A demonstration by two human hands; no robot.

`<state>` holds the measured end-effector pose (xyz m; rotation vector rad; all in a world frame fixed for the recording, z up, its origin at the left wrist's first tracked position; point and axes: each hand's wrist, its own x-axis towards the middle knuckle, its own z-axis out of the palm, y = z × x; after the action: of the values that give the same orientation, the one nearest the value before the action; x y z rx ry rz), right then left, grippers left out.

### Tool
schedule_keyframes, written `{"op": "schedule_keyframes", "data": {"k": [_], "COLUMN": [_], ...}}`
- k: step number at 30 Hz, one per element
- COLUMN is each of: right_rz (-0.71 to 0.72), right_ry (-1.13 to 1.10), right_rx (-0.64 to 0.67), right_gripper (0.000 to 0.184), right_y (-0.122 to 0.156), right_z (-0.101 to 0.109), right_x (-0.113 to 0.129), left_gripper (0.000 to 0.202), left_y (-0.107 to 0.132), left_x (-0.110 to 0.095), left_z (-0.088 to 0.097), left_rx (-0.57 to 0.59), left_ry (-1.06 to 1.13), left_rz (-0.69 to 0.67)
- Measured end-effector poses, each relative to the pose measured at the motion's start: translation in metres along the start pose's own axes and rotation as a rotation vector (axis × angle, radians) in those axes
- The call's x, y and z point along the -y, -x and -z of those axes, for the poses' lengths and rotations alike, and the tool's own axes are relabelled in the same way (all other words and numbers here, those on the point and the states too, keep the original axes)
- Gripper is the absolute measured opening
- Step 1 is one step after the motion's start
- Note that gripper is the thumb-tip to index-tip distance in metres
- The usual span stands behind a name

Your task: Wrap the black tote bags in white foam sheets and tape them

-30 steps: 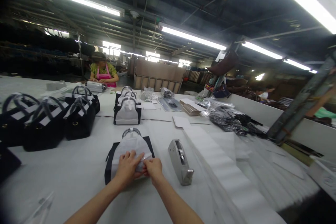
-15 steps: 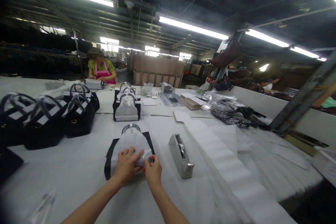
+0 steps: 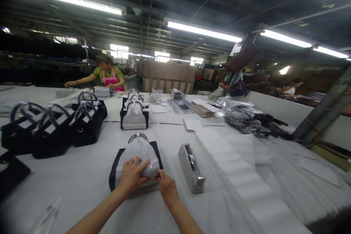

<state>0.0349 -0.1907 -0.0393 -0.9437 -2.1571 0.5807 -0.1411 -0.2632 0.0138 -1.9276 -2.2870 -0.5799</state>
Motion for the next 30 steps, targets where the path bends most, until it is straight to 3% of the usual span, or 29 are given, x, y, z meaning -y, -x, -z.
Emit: {"op": "schedule_keyframes", "data": {"k": [4, 6, 8, 11, 14, 17, 21, 26, 30], "right_rz": [0.072, 0.135, 0.170, 0.180, 0.219, 0.229, 0.215, 0.140, 0.132], "right_ry": [-0.034, -0.115, -0.186, -0.245, -0.262, -0.211, -0.092, 0.080, 0.224], "right_rx": [-0.128, -0.145, -0.113, -0.063, 0.085, 0.228, 0.338, 0.422, 0.385], "right_gripper": [0.018, 0.018, 0.020, 0.025, 0.031, 0.045, 0.057, 0.051, 0.024], "right_y": [-0.013, -0.027, -0.040, -0.052, -0.056, -0.058, -0.070, -0.088, -0.091], "right_z": [0.002, -0.009, -0.023, -0.039, -0.041, -0.035, -0.034, -0.037, -0.044], "right_x": [0.037, 0.062, 0.079, 0.084, 0.074, 0.068, 0.077, 0.095, 0.106], "left_gripper": [0.053, 0.039, 0.039, 0.049, 0.059, 0.055, 0.074, 0.083, 0.086], "left_y": [-0.001, -0.001, -0.001, 0.004, 0.015, 0.027, 0.031, 0.022, 0.021], "left_x": [-0.006, -0.008, -0.006, 0.010, 0.039, 0.072, 0.099, 0.098, 0.093], "left_z": [-0.006, -0.009, -0.010, -0.004, 0.003, 0.001, -0.005, 0.003, 0.004], "left_rx": [-0.019, -0.018, -0.009, 0.035, 0.058, -0.011, -0.034, -0.036, -0.066], "left_ry": [0.019, 0.016, 0.017, 0.037, 0.093, 0.194, 0.445, 0.650, 0.739], "left_rz": [0.017, 0.026, 0.014, -0.093, -0.203, -0.103, 0.076, 0.175, 0.209]}}
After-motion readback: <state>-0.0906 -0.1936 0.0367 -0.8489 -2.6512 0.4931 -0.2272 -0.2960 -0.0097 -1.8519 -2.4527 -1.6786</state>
